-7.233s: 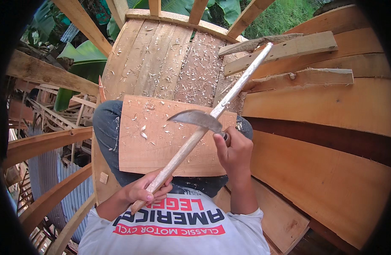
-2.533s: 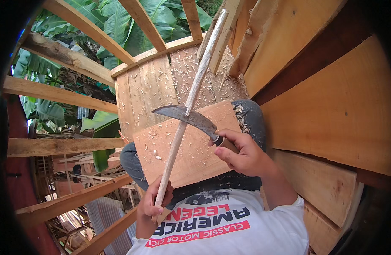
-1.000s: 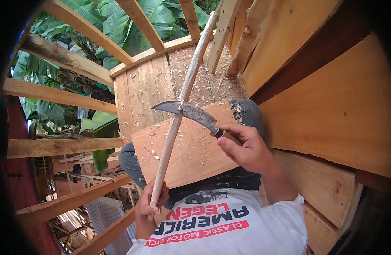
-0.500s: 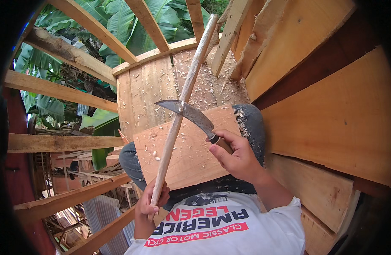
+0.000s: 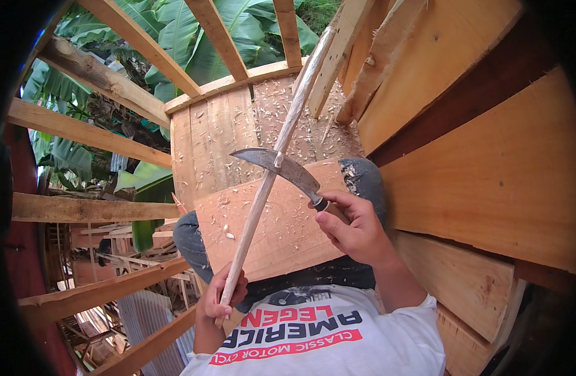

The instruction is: The person is sitting on a wooden platform and using a curved knife to shave and shape a long, thin piece of wood. They hold the wood with their left hand and use the knife with their right hand to remove thin shavings, rotating the wood to work on different sides.

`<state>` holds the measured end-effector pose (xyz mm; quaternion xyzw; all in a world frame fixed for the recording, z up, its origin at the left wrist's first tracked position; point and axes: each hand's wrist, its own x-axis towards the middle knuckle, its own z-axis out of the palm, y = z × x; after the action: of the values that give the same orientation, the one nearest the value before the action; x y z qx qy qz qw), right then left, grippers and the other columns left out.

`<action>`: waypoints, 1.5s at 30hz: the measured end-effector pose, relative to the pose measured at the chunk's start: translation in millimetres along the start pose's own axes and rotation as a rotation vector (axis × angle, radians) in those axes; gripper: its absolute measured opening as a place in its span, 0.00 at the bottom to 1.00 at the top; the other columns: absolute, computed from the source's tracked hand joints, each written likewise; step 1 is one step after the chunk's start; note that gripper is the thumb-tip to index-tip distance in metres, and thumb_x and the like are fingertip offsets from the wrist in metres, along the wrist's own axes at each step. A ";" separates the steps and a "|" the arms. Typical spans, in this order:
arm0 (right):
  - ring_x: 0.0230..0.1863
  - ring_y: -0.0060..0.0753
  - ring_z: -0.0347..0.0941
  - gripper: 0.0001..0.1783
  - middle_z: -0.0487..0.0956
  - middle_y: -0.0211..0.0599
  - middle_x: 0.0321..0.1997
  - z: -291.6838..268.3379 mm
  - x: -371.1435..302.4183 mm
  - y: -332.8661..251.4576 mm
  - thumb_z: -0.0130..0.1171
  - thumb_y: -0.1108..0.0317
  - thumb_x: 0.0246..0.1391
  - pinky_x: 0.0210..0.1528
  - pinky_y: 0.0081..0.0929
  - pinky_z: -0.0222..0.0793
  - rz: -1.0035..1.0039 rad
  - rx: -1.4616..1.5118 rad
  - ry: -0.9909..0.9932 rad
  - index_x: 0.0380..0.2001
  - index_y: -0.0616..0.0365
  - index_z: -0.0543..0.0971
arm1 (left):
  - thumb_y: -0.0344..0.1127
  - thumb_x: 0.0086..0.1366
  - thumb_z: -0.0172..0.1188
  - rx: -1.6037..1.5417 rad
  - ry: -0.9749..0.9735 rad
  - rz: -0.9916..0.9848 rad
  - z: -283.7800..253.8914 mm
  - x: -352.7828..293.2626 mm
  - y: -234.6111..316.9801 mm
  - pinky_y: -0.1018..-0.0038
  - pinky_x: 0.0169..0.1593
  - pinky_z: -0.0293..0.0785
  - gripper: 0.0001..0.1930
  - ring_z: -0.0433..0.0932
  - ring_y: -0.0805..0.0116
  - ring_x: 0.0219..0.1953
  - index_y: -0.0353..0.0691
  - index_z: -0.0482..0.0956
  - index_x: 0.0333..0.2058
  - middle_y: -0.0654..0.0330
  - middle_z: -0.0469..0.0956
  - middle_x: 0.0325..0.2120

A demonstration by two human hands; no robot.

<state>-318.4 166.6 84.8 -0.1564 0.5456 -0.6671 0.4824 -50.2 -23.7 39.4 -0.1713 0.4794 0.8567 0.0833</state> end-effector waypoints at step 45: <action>0.13 0.09 0.60 0.11 0.68 0.21 0.16 3.5 13.7 15.4 0.55 0.71 0.58 0.15 0.11 0.55 0.038 -0.078 -0.034 0.42 0.64 0.75 | 0.47 0.42 0.70 -0.506 -0.172 -0.068 -4.7 -9.0 -18.3 0.86 0.21 0.54 0.33 0.57 0.83 0.18 0.37 0.61 0.39 0.67 0.61 0.20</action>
<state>-315.2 154.4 68.2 -0.1760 0.5657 -0.6333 0.4979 -35.2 -17.8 26.0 -0.1293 0.2351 0.9574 0.1071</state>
